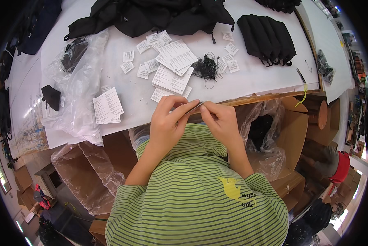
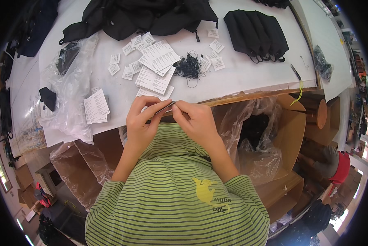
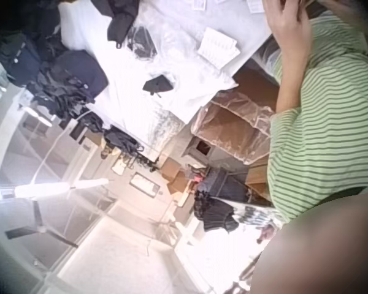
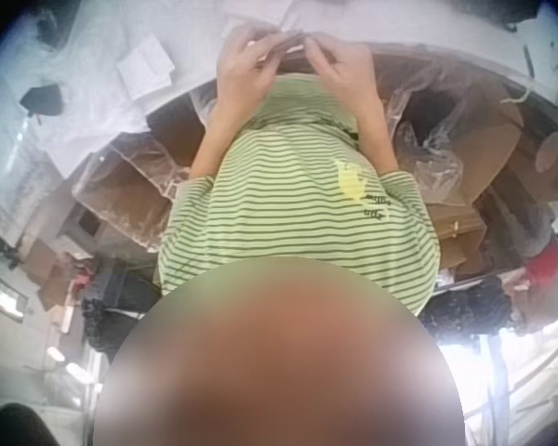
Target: Put plastic tags on black pouches and stack them.
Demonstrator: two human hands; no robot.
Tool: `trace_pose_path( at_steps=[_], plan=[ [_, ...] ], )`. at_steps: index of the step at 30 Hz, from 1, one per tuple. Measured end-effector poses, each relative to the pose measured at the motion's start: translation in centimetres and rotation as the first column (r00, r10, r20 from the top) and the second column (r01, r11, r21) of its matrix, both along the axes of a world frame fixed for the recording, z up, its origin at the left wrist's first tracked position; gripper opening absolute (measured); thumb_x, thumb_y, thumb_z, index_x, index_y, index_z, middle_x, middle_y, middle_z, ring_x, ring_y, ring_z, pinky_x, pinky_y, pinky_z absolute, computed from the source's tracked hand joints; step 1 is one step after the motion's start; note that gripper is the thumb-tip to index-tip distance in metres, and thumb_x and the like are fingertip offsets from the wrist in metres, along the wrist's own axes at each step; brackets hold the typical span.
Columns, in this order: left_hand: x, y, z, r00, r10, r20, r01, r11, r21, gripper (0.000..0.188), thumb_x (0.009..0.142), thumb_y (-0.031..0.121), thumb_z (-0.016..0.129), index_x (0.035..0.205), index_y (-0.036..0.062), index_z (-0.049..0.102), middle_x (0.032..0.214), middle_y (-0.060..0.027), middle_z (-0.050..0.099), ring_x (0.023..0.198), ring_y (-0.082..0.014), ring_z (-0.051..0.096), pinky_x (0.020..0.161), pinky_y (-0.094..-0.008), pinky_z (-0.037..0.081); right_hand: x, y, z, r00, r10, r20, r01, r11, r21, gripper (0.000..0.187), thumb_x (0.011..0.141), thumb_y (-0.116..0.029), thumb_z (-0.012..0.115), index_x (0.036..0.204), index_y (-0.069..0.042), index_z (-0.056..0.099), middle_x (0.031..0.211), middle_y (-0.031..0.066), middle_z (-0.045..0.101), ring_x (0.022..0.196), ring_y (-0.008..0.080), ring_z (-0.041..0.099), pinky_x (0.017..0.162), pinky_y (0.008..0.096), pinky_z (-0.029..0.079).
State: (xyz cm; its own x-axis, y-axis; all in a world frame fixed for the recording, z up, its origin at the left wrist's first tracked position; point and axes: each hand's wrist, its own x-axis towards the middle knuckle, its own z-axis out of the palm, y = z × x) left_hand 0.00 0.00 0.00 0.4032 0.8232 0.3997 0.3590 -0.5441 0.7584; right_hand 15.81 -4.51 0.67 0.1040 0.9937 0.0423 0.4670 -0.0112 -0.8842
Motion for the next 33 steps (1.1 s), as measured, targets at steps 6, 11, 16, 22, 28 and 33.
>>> trace_pose_path(
  at_steps=[6, 11, 16, 22, 28, 33],
  plan=[
    [0.0, -0.1, 0.1, 1.000, 0.010, -0.019, -0.010, 1.000, 0.023, 0.037, 0.067, -0.004, 0.068, 0.101, 0.0099, 0.070, 0.084, -0.0033, 0.057, 0.072, -0.0187, 0.052, 0.063, -0.0299, 0.045, -0.2, -0.1, -0.5, 1.000, 0.015, 0.028, -0.016, 0.999, 0.040, 0.015, 0.088, -0.015, 0.058, 0.083, -0.001, 0.062, 0.053, 0.0113, 0.048, 0.044, 0.0195, 0.047, 0.045, 0.0317, 0.036],
    [-0.2, 0.2, -0.1, 0.999, -0.025, 0.023, 0.026, 0.998, -0.064, 0.034, 0.070, -0.003, 0.068, 0.101, 0.0097, 0.070, 0.085, -0.0046, 0.058, 0.072, -0.0195, 0.053, 0.063, -0.0294, 0.044, 0.2, -0.2, 0.4, 0.987, -0.128, -0.099, 0.119, 0.988, -0.095, 0.009, 0.084, -0.012, 0.066, 0.088, -0.004, 0.064, 0.049, 0.0062, 0.044, 0.042, 0.0140, 0.041, 0.044, 0.0280, 0.033],
    [-0.2, 0.1, -0.5, 0.958, -0.089, 0.273, 0.199, 0.891, -0.408, 0.016, 0.083, 0.001, 0.064, 0.098, -0.0006, 0.068, 0.087, -0.0052, 0.059, 0.079, -0.0141, 0.055, 0.072, -0.0253, 0.043, 0.6, -0.5, 0.0, 0.978, -0.134, -0.160, 0.142, 0.989, 0.042, 0.010, 0.081, -0.009, 0.068, 0.090, -0.008, 0.065, 0.051, 0.0033, 0.045, 0.043, 0.0129, 0.041, 0.044, 0.0263, 0.033],
    [-1.0, 1.6, -1.4, 0.895, -0.076, 0.439, 0.408, 0.535, -0.740, 0.009, 0.090, 0.002, 0.058, 0.092, -0.0051, 0.063, 0.088, -0.0038, 0.057, 0.082, -0.0094, 0.052, 0.076, -0.0217, 0.041, 0.8, -0.8, -1.3, 0.996, -0.015, -0.084, 0.032, 0.980, 0.197, 0.013, 0.077, -0.006, 0.071, 0.089, -0.005, 0.068, 0.059, 0.0028, 0.055, 0.048, 0.0077, 0.040, 0.047, 0.0218, 0.034],
    [-1.1, 1.8, -1.3, 0.891, -0.105, 0.441, 0.424, 0.541, -0.726, 0.003, 0.089, 0.002, 0.059, 0.088, -0.0015, 0.059, 0.085, -0.0011, 0.057, 0.079, -0.0060, 0.052, 0.072, -0.0200, 0.041, 0.5, -0.8, -0.2, 0.983, -0.007, -0.185, 0.008, 1.000, 0.001, 0.014, 0.077, -0.011, 0.072, 0.089, -0.008, 0.068, 0.053, 0.0021, 0.048, 0.048, 0.0098, 0.039, 0.048, 0.0237, 0.034],
    [0.1, 0.9, -1.0, 0.886, -0.088, 0.455, 0.412, 0.596, -0.689, 0.006, 0.093, 0.008, 0.054, 0.092, 0.0021, 0.053, 0.080, 0.0017, 0.051, 0.073, -0.0051, 0.049, 0.066, -0.0197, 0.040, 0.8, -0.7, -2.2, 0.817, 0.015, -0.576, -0.069, 0.995, -0.072, 0.011, 0.088, -0.011, 0.064, 0.086, -0.001, 0.059, 0.062, -0.0053, 0.050, 0.057, 0.0003, 0.038, 0.053, 0.0185, 0.033]
  ],
)
